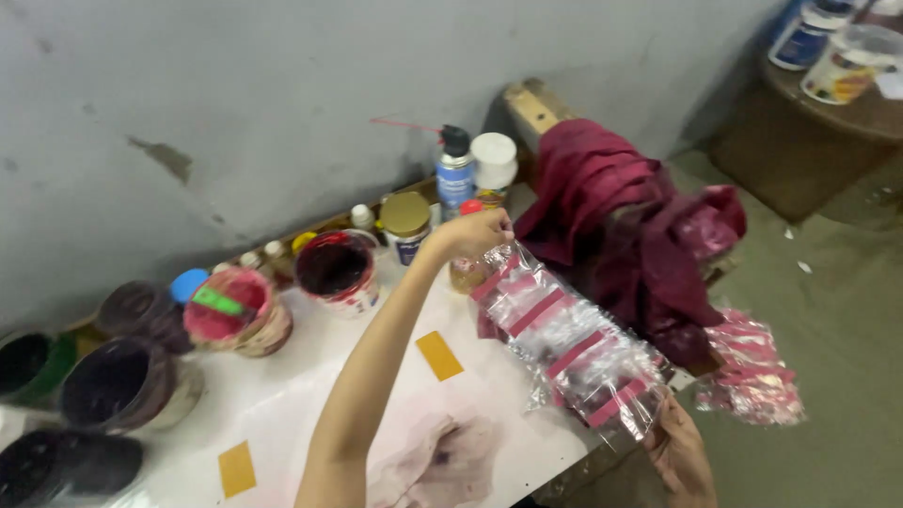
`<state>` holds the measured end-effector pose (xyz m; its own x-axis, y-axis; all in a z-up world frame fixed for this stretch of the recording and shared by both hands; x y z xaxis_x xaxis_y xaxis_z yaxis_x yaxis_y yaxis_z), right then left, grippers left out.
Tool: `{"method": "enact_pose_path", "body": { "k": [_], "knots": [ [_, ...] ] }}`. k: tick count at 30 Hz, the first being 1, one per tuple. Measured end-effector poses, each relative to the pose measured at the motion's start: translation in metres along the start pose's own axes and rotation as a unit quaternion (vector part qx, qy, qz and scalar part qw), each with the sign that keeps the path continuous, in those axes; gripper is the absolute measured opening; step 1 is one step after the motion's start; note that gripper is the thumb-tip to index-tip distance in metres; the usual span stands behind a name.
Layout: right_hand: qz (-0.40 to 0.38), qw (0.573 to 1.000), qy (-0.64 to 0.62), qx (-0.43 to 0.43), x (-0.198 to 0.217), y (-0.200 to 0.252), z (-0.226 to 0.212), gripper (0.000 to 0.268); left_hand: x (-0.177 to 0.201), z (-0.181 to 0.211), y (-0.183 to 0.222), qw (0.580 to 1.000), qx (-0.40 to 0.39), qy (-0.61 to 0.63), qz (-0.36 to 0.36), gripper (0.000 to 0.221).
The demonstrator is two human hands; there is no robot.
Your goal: Cleaning a screen printing frame and the workbench area using a cloth and cleaning solution.
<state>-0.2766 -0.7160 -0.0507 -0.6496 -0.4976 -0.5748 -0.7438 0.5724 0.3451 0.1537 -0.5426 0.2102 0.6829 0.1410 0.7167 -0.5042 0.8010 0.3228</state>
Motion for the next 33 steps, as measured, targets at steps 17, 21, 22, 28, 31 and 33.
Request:
{"method": "enact_pose_path", "body": {
  "k": [17,21,22,28,31,33],
  "knots": [
    [0.014,0.998,-0.027,-0.059,-0.033,0.011,-0.044,0.045,-0.061,0.018,-0.13,0.941,0.191,-0.114,-0.253,0.037],
    [0.04,0.995,-0.025,-0.09,-0.039,0.012,-0.039,0.041,-0.084,-0.025,-0.173,0.913,0.208,-0.21,-0.28,0.034],
    [0.041,0.995,-0.027,-0.09,-0.045,0.012,-0.039,0.041,-0.09,-0.034,-0.181,0.913,0.208,-0.212,-0.281,0.034],
    [0.108,0.988,-0.037,-0.101,-0.06,0.021,-0.047,0.038,-0.113,-0.048,-0.201,0.901,0.194,-0.247,-0.298,0.028],
    [0.079,0.994,-0.003,-0.078,-0.059,0.022,-0.048,0.036,-0.118,-0.047,-0.193,0.902,0.244,-0.188,-0.302,0.04],
    [0.089,0.993,0.011,-0.076,-0.058,0.024,-0.049,0.032,-0.128,-0.058,-0.206,0.903,0.256,-0.17,-0.299,0.048]
  ]
}}
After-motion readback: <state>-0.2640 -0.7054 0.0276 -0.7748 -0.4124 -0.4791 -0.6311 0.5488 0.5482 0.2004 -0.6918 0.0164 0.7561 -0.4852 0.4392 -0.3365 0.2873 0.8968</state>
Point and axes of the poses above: each hand's wrist, its own y-axis away from the middle knuckle, its own x-axis out of the back of the hand, z = x × y, the point moved 5 cm from there along -y, towards the middle knuckle
